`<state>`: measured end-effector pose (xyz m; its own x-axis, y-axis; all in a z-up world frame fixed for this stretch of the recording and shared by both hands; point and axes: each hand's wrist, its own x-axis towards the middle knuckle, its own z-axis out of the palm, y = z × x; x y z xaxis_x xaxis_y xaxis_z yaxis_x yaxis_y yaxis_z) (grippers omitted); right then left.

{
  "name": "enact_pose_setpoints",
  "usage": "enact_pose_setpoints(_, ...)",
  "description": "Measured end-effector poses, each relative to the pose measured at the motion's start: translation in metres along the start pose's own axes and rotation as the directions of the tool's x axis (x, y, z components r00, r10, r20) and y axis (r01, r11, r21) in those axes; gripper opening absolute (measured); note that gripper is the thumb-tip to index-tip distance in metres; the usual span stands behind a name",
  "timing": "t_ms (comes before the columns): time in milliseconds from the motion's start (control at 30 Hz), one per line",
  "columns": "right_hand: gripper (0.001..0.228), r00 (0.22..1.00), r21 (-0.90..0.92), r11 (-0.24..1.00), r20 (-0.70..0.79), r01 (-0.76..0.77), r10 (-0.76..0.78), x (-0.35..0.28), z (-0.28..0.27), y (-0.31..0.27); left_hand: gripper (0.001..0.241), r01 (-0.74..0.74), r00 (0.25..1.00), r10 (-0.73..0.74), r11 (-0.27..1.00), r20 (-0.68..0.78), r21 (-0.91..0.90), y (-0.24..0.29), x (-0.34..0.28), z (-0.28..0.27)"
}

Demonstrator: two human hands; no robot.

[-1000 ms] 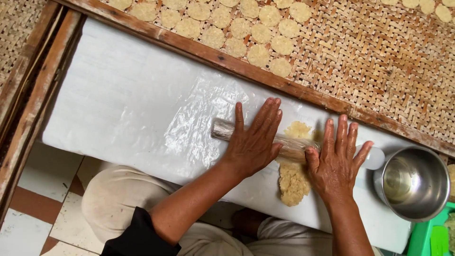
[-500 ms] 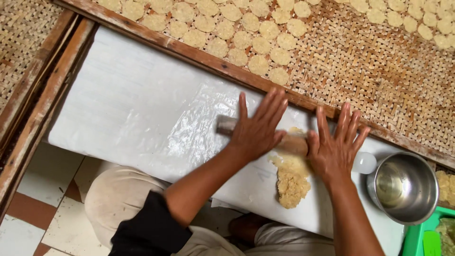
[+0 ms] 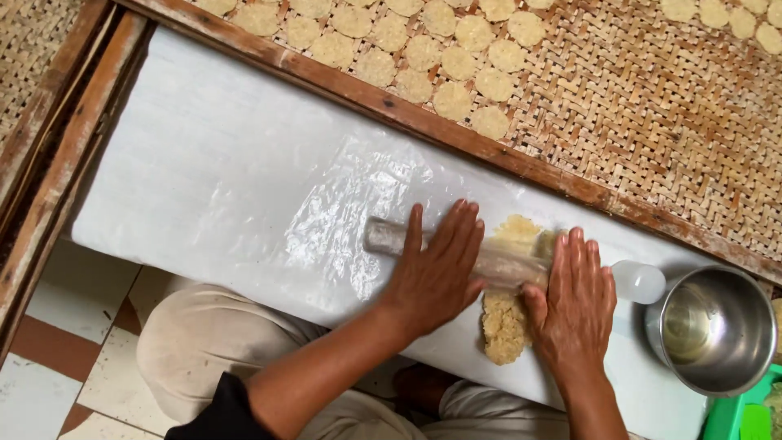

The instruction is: Flattening pieces of dough with a rolling pin and cutting them into circular shapes to place on a drying tray.

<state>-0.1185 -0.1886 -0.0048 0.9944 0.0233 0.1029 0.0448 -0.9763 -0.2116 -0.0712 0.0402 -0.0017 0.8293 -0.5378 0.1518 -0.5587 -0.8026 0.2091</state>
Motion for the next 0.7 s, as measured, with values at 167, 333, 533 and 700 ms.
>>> enact_pose_setpoints(167,0.077,0.999,-0.018,0.999,0.002,0.048,-0.048,0.010,0.008,0.017,0.083,-0.036,0.998,0.035,0.999,-0.054,-0.010,-0.002,0.007,0.008)
enact_pose_setpoints(333,0.067,0.999,-0.157,0.987,-0.014,-0.037,0.036,0.062,-0.006,0.015,0.081,-0.020,0.965,0.027,0.999,-0.263,0.029,-0.023,0.070,0.020)
enact_pose_setpoints(533,0.075,0.999,-0.079,0.997,-0.035,-0.006,0.004,0.045,-0.008,0.008,0.082,0.012,0.970,-0.014,1.000,-0.243,-0.011,-0.014,0.056,0.010)
enact_pose_setpoints(700,0.080,0.999,-0.041,0.999,-0.014,0.028,-0.029,-0.001,0.006,0.005,0.085,0.028,0.996,-0.029,0.999,-0.086,-0.016,0.001,0.009,0.008)
